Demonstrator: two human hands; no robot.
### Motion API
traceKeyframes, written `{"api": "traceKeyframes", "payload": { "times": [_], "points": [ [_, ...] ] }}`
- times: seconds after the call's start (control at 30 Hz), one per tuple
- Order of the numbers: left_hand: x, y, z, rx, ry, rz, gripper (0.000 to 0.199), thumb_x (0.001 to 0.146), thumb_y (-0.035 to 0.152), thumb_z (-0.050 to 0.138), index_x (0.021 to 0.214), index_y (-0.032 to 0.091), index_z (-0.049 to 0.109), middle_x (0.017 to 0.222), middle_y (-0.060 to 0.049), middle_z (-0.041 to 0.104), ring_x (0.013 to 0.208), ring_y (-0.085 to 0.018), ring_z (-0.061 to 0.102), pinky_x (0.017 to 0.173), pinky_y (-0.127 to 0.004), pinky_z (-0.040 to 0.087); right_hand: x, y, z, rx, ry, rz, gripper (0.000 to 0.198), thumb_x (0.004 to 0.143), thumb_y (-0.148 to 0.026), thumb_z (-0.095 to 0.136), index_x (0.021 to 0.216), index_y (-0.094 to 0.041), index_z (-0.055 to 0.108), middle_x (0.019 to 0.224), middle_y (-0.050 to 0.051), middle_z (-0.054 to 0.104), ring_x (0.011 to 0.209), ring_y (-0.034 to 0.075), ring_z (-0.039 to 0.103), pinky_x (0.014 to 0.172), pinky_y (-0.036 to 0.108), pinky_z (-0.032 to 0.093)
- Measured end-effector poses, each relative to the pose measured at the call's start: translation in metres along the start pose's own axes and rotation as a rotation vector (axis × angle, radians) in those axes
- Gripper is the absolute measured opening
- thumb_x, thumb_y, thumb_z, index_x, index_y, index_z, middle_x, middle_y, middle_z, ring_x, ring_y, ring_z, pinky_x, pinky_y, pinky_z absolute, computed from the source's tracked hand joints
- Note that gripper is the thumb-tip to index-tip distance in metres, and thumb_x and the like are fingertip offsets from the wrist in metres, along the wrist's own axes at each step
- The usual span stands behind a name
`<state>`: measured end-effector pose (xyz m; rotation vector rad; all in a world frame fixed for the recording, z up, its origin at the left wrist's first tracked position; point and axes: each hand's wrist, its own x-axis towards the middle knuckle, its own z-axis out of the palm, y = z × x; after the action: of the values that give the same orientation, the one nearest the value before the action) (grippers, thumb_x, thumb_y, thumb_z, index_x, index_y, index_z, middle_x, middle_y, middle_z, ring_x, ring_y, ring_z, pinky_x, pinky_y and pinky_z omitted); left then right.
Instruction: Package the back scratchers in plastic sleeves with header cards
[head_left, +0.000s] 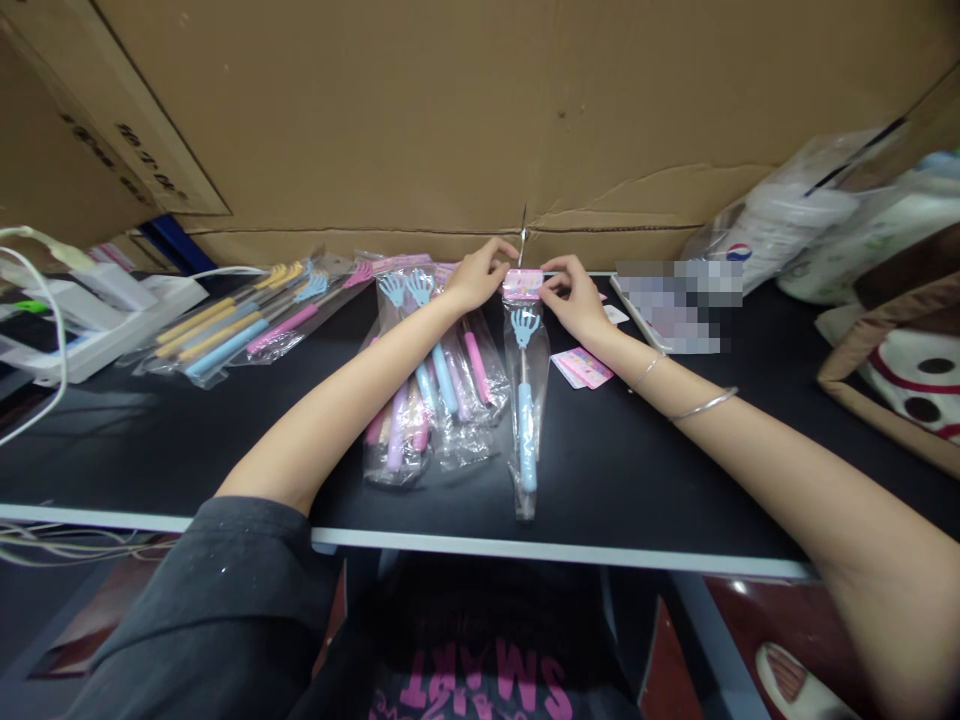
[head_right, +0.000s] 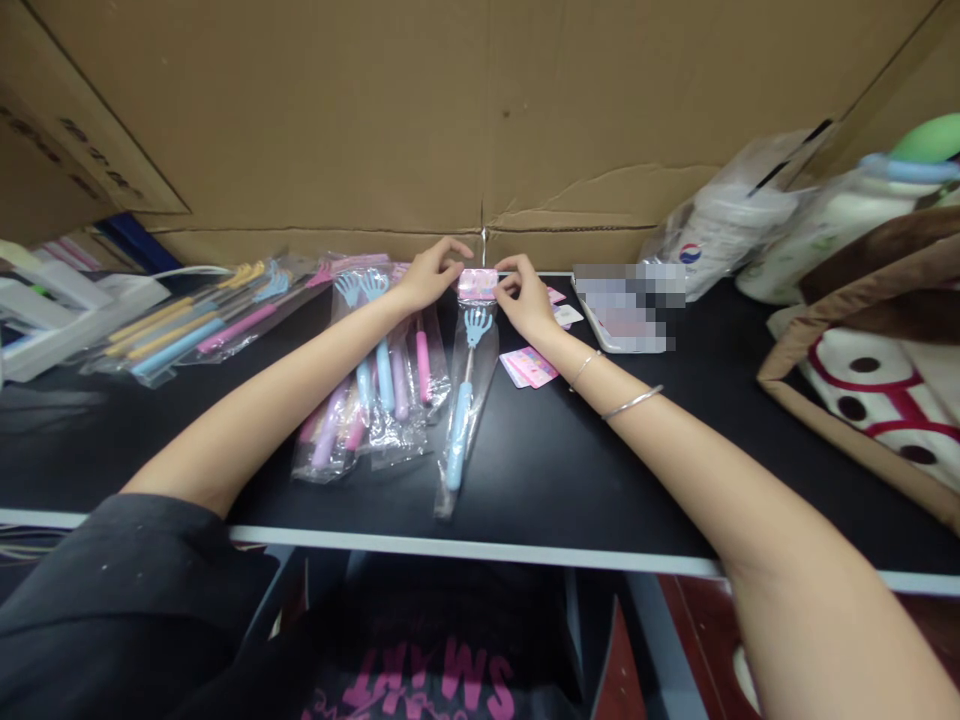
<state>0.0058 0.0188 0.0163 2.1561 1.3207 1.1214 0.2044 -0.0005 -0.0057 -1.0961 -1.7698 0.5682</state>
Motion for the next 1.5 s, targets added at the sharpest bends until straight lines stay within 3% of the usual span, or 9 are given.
{"api": "traceKeyframes", "payload": {
  "times": [0.57,0.9,1.5],
  "points": [
    [-0.001,0.0,0.001,-0.024,-0.036,-0.003,0.031,0.087,0.015,0.05,0.113,0.021,0.065,0.075,0.002,0.07,0.073,-0.015,0.065,0.095,-0.034,0.049,0.001,0.004,0.0,0.0,-0.001,-0.025,0.027,0.081,-0.023,0.068,0.104,-0.029,0.056,0.079,-0.001,0.063,0.08,0.02,0.061,0.084,0.042,0.052],
    [-0.005,0.01,-0.002,0.115,-0.051,-0.01,0.029,0.088,0.016,0.049,0.11,0.02,0.068,0.108,-0.006,0.076,0.097,-0.019,0.067,0.096,-0.035,0.048,-0.002,-0.001,0.0,-0.042,0.003,-0.029,0.025,0.079,-0.019,0.064,0.101,-0.028,0.054,0.075,-0.002,0.064,0.079,0.02,0.063,0.085,0.041,0.051],
    [-0.009,0.018,-0.004,0.362,-0.125,0.006,0.026,0.085,0.015,0.052,0.102,0.022,0.071,0.099,-0.007,0.075,0.097,-0.024,0.065,0.094,-0.037,0.048,-0.005,0.001,0.004,-0.331,0.014,-0.029,0.021,0.079,-0.023,0.067,0.097,-0.027,0.057,0.082,0.004,0.072,0.104,0.033,0.059,0.095,0.052,0.038]
  ]
}}
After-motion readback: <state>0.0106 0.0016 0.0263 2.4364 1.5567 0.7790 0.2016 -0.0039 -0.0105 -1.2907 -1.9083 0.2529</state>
